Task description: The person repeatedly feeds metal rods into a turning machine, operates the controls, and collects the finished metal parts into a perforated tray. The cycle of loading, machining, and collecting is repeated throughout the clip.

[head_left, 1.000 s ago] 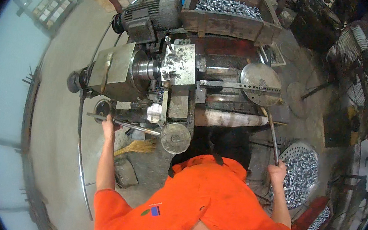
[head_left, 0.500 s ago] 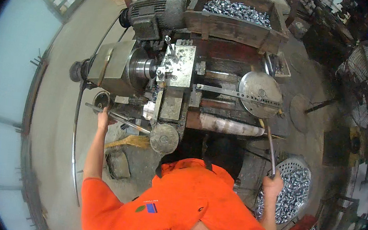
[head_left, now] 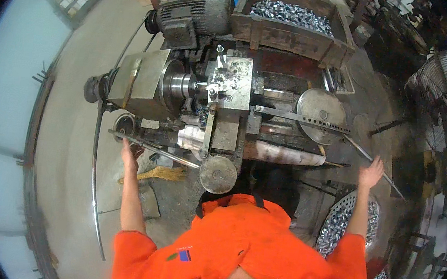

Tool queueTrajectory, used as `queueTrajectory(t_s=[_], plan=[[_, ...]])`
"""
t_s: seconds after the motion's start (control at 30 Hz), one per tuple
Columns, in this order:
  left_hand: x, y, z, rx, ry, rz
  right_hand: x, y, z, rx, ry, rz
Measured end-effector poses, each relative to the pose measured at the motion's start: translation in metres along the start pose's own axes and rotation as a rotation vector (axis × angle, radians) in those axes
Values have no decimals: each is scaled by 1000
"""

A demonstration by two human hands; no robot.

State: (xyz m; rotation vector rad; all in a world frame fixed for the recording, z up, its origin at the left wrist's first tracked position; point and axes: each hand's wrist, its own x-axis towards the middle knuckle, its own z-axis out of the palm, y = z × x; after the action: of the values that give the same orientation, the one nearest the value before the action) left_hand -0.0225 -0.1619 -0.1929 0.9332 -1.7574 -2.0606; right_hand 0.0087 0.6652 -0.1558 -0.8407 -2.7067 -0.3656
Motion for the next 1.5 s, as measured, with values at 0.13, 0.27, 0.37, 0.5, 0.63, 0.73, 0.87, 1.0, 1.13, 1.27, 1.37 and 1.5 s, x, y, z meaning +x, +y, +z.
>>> queueTrajectory(t_s=[0.13,0.27,0.37,0.5,0.63,0.73,0.87,1.0,1.13,1.27,1.37,1.5], plan=[[21,-67,-39,707,-74,203,-80,-42,-18,441,8,-57],[8,-83,-10,1706,-327,389,-129,-60,-15,405,-250,-34],[-2,-91,5,1776,-234,469,-130,-73,-33,512,-384,-5],[15,-203,1,1540,344,603,-134,-85,-41,685,-388,14],[-7,-159,19,1477,31,346,-123,-85,-33,717,-341,-44],[-7,-103,1,1763,-348,241,-94,-101,-71,780,-329,-135],[-7,-125,-5,1602,-240,252,-47,-149,-116,891,-205,-297],[-8,-117,-37,1350,-332,64,-22,-246,-190,1105,-196,-632],[-11,-22,-70,1096,-249,245,-22,-365,-237,1115,-92,-1071],[-59,118,-93,943,202,534,-36,-463,-266,566,-234,-1274],[-86,149,-145,1181,431,428,-47,-496,-266,446,-292,-1238],[-92,65,-169,1230,626,94,-46,-497,-259,581,-285,-1305]])
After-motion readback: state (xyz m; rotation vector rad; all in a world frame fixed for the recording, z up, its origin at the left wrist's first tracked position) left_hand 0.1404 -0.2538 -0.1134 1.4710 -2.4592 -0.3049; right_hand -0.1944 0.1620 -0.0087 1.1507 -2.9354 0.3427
